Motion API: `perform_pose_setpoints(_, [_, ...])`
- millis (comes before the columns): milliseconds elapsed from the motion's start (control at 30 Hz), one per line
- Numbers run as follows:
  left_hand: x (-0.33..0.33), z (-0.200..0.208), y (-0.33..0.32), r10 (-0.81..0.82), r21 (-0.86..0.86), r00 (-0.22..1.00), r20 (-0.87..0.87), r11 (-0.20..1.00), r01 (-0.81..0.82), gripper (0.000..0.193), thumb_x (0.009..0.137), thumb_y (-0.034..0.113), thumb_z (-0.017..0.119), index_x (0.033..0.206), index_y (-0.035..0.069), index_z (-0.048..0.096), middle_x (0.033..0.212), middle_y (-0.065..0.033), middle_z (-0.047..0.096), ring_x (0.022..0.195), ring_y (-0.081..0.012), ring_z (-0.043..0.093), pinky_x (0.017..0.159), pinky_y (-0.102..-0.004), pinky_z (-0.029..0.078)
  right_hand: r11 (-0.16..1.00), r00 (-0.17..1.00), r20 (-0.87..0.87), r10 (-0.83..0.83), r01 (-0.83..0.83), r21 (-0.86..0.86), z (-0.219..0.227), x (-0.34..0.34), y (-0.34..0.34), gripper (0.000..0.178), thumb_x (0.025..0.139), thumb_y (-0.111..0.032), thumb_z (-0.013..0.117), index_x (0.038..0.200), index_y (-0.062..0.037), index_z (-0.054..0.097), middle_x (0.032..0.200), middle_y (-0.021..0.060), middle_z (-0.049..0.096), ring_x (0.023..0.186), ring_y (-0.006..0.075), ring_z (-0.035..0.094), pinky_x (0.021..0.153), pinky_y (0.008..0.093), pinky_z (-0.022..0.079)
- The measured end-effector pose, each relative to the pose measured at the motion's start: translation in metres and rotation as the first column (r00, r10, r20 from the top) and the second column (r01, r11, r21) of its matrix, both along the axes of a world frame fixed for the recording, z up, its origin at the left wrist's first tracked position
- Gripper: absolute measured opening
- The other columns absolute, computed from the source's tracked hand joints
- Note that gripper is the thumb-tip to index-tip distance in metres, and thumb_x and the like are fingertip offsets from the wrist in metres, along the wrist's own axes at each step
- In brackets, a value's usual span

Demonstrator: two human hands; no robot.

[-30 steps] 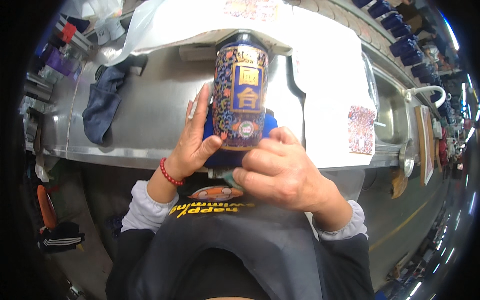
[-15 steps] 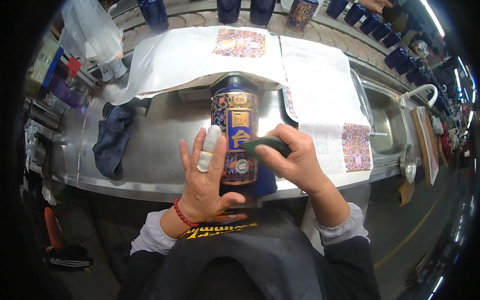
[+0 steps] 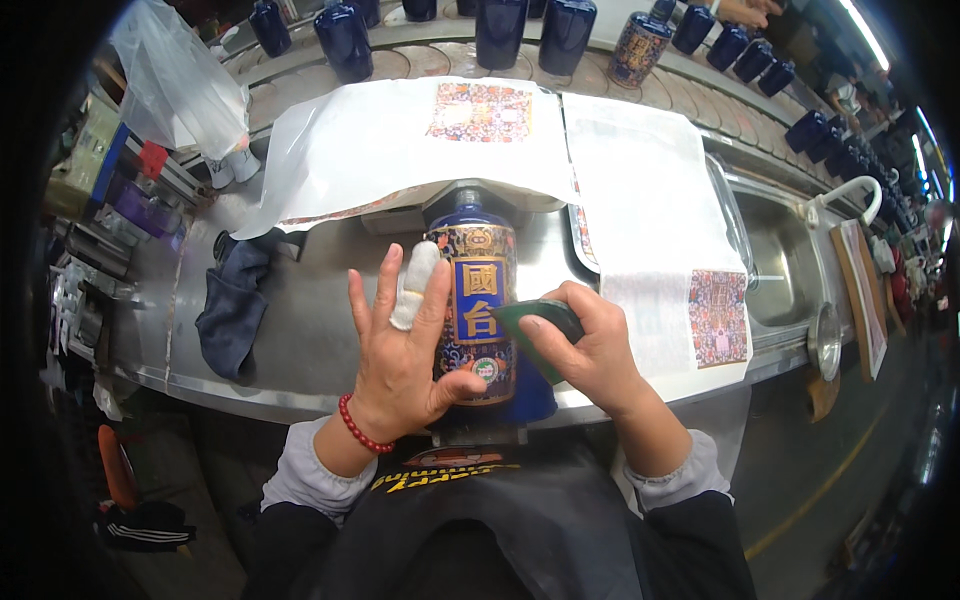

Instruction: The person applies a decorative sticker to a blue bottle, smooths it with a green squeegee, and trims the excess edges. They rotate the bottle to align and press the sticker, then repeat the process with a second sticker on another bottle.

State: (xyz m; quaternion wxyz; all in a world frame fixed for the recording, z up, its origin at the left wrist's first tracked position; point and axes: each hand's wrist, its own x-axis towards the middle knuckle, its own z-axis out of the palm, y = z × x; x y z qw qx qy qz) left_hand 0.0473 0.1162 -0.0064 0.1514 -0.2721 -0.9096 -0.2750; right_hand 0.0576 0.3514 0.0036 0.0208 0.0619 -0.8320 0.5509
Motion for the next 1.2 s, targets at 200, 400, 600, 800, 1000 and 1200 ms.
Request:
perform_pose_setpoints(200, [-0.007,0.000,-0.001,-0.057,-0.037,0.994,-0.092,0.998,0.054,0.090,0.093,0.076,0.039,0.147,0.006,0.052,0.142,-0.0147,0.057,0.149,-0.0373,0.030,0.118,-0.0684,0.003,0.968,0.968,-0.057,0.246,-0.243,0.055,0.024,-0.011,0.004,0.015,0.088,-0.012,0.075,0.094,-0.0004,0.067,0.077,0.0087,0.069,0.068,0.0136,0.066,0.061,0.0280,0.051])
perform_pose_setpoints(400, [0.013,-0.029,-0.016,-0.161,0.131,0.984,-0.072,0.977,0.169,0.121,0.076,0.080,0.064,0.157,-0.001,0.026,0.154,-0.0297,0.033,0.148,-0.0504,0.017,0.117,-0.0681,0.001,0.920,0.852,-0.495,0.168,0.045,0.390,0.038,-0.056,-0.016,0.027,0.079,-0.012,0.082,0.101,-0.0052,0.066,0.083,0.0061,0.063,0.070,0.0183,0.058,0.066,0.0359,0.046])
perform_pose_setpoints(600, [0.024,-0.037,-0.015,0.054,0.024,0.992,-0.114,0.998,-0.051,0.099,0.081,0.059,0.072,0.154,0.002,0.037,0.150,-0.0276,0.042,0.148,-0.0482,0.023,0.117,-0.0694,-0.002,0.820,0.706,-0.422,0.569,-0.454,0.347,0.045,-0.029,-0.014,0.020,0.079,-0.010,0.080,0.097,-0.0055,0.073,0.081,0.0040,0.063,0.071,0.0178,0.060,0.067,0.0329,0.044])
perform_pose_setpoints(800, [0.013,-0.011,-0.010,-0.109,-0.100,0.964,-0.242,0.991,0.087,0.087,0.085,0.068,0.066,0.148,0.010,0.050,0.154,-0.0250,0.040,0.150,-0.0484,0.020,0.119,-0.0653,-0.004,0.944,0.998,0.038,0.045,-0.030,-0.329,0.016,-0.024,-0.006,0.021,0.097,-0.019,0.072,0.101,-0.0001,0.063,0.085,0.0021,0.067,0.072,0.0053,0.060,0.062,0.0196,0.048])
perform_pose_setpoints(1000, [-0.039,-0.019,-0.025,0.022,0.422,1.000,0.018,0.906,-0.027,0.064,0.103,0.054,0.051,0.136,0.000,0.057,0.144,-0.0280,0.049,0.139,-0.0425,0.039,0.116,-0.0489,0.026,0.942,0.993,0.117,-0.005,0.044,-0.333,-0.002,-0.024,-0.007,0.023,0.098,-0.020,0.071,0.105,0.0003,0.062,0.087,0.0024,0.068,0.076,0.0060,0.062,0.066,0.0203,0.051])
perform_pose_setpoints(1200, [-0.070,-0.029,-0.011,-0.148,0.693,0.916,0.373,0.701,-0.169,0.039,0.106,0.038,0.054,0.118,0.002,0.060,0.112,-0.0071,0.061,0.107,-0.0164,0.054,0.097,-0.0308,0.042,0.940,0.986,0.166,-0.029,0.084,-0.330,-0.007,-0.025,-0.006,0.025,0.098,-0.021,0.070,0.106,0.0007,0.062,0.088,0.0028,0.068,0.076,0.0067,0.063,0.066,0.0208,0.051])
